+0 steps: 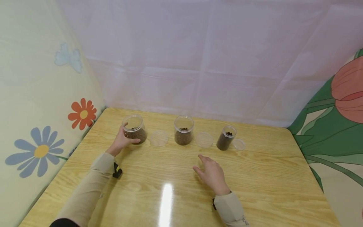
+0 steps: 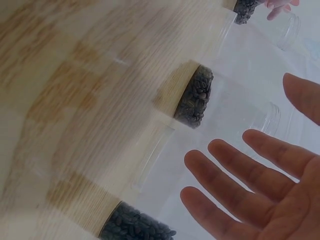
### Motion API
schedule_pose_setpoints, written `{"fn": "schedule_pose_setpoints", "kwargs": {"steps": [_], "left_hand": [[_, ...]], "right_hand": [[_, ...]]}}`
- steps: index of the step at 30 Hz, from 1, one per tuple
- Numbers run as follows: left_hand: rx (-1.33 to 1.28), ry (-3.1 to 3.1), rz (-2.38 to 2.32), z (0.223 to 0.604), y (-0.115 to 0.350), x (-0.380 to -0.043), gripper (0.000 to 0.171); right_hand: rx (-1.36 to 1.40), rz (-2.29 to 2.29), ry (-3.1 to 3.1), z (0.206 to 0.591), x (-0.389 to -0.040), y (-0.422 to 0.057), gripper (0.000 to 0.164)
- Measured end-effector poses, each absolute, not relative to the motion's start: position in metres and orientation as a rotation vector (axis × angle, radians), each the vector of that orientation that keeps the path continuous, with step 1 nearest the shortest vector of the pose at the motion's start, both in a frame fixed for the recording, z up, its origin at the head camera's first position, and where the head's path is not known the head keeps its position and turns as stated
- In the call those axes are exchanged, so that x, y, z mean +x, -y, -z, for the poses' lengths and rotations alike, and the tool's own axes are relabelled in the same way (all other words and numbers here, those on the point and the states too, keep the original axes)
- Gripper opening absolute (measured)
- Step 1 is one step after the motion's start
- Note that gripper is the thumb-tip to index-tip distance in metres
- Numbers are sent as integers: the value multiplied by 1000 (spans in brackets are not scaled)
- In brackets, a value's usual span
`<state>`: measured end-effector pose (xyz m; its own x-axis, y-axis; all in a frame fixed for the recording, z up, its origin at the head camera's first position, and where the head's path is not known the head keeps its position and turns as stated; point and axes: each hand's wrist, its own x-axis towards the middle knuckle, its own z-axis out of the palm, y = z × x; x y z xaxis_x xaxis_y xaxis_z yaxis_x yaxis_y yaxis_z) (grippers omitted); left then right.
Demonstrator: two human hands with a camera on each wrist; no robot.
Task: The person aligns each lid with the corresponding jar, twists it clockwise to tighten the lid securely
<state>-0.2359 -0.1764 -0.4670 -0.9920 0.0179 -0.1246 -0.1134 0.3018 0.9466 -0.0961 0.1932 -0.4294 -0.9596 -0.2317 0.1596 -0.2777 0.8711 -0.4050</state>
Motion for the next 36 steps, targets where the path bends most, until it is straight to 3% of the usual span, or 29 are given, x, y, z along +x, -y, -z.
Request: {"fn": "schedule_pose_setpoints", "kwargs": {"steps": [13, 23, 36], "left_hand": [[-83, -2434, -1829, 471, 175, -240, 113], [-79, -2493, -1733, 478, 177, -243, 100], [-60, -2477, -1722, 475, 178, -240, 98]], "right_hand": [[408, -676, 2934, 431, -98, -192, 50], [459, -749, 2897, 431, -103, -183, 48], [550, -762, 2886, 425, -115, -162, 48]]}}
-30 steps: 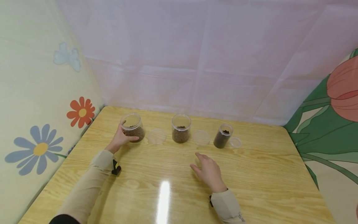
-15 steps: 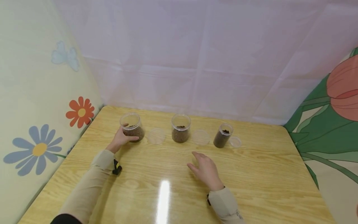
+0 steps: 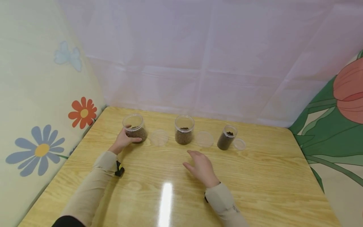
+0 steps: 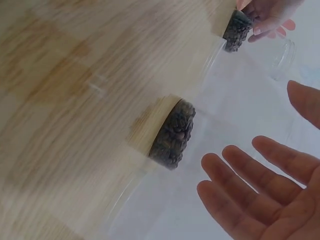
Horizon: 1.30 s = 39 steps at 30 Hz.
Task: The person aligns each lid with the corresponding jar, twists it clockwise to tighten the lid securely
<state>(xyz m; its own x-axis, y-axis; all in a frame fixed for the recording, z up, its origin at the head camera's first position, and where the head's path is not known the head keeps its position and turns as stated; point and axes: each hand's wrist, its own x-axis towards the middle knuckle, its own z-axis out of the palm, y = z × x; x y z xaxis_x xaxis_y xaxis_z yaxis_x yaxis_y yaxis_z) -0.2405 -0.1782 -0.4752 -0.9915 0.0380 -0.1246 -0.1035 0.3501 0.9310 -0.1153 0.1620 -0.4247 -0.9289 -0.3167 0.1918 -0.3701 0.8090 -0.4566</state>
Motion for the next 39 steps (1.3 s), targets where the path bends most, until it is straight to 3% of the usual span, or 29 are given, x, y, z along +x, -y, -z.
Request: {"fn": "schedule_pose_setpoints", "kwargs": {"steps": [39], "left_hand": [[-27, -2497, -1738, 473, 177, -239, 97]], "right_hand": [[857, -551, 3015, 407, -179, -100, 48]]}}
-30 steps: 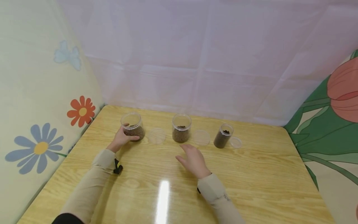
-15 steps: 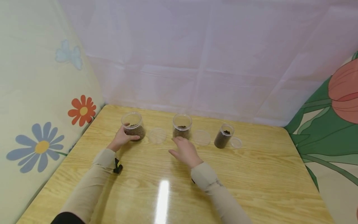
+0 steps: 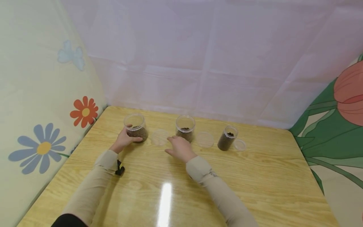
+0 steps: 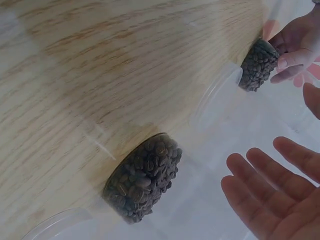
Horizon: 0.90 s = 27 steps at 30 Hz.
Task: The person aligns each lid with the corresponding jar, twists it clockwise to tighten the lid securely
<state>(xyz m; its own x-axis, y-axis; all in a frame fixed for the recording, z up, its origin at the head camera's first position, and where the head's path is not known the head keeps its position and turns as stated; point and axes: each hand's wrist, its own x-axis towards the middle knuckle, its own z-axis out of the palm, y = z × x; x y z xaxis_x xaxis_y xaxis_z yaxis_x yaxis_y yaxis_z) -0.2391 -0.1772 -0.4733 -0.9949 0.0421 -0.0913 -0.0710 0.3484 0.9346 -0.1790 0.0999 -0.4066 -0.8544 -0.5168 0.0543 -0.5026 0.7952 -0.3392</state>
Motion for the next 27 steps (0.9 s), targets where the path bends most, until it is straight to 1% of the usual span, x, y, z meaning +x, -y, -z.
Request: {"fn": "schedule_pose_setpoints", "kwargs": {"steps": [19, 27], "left_hand": [[-24, -2499, -1753, 474, 177, -239, 95], [-27, -2507, -1738, 471, 175, -238, 93]], "right_hand": [[-898, 288, -2927, 413, -210, -74, 50], [-845, 286, -2890, 417, -219, -67, 51]]}}
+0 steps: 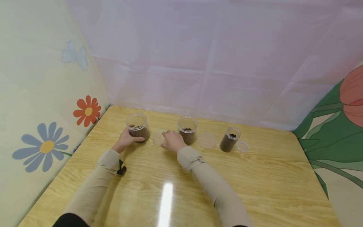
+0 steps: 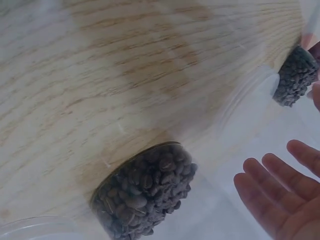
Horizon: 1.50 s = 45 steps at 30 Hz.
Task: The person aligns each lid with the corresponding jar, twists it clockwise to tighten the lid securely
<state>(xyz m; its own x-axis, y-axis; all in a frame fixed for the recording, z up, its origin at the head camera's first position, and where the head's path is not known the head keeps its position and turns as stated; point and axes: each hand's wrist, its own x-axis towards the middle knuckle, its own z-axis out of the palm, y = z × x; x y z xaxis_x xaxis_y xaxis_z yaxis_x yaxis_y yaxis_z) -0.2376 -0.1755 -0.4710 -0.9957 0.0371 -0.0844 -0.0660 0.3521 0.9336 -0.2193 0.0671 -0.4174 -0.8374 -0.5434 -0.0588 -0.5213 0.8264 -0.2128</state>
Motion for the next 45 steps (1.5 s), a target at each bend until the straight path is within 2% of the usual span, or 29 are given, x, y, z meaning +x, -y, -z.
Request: {"fn": "schedule_pose_setpoints", "kwargs": {"steps": [11, 25, 33, 45], "left_hand": [[-29, -2524, -1713, 474, 181, -239, 96], [-60, -2526, -1690, 474, 180, -240, 95], [-63, -2511, -1686, 473, 178, -240, 94], [-72, -2552, -1657, 473, 176, -239, 95]], "right_hand": [[-866, 272, -2907, 434, -233, -56, 57], [-758, 227, -2904, 449, -248, -39, 70], [-678, 211, -2890, 452, -254, -36, 76], [-712, 159, -2855, 456, -263, -34, 80]]}}
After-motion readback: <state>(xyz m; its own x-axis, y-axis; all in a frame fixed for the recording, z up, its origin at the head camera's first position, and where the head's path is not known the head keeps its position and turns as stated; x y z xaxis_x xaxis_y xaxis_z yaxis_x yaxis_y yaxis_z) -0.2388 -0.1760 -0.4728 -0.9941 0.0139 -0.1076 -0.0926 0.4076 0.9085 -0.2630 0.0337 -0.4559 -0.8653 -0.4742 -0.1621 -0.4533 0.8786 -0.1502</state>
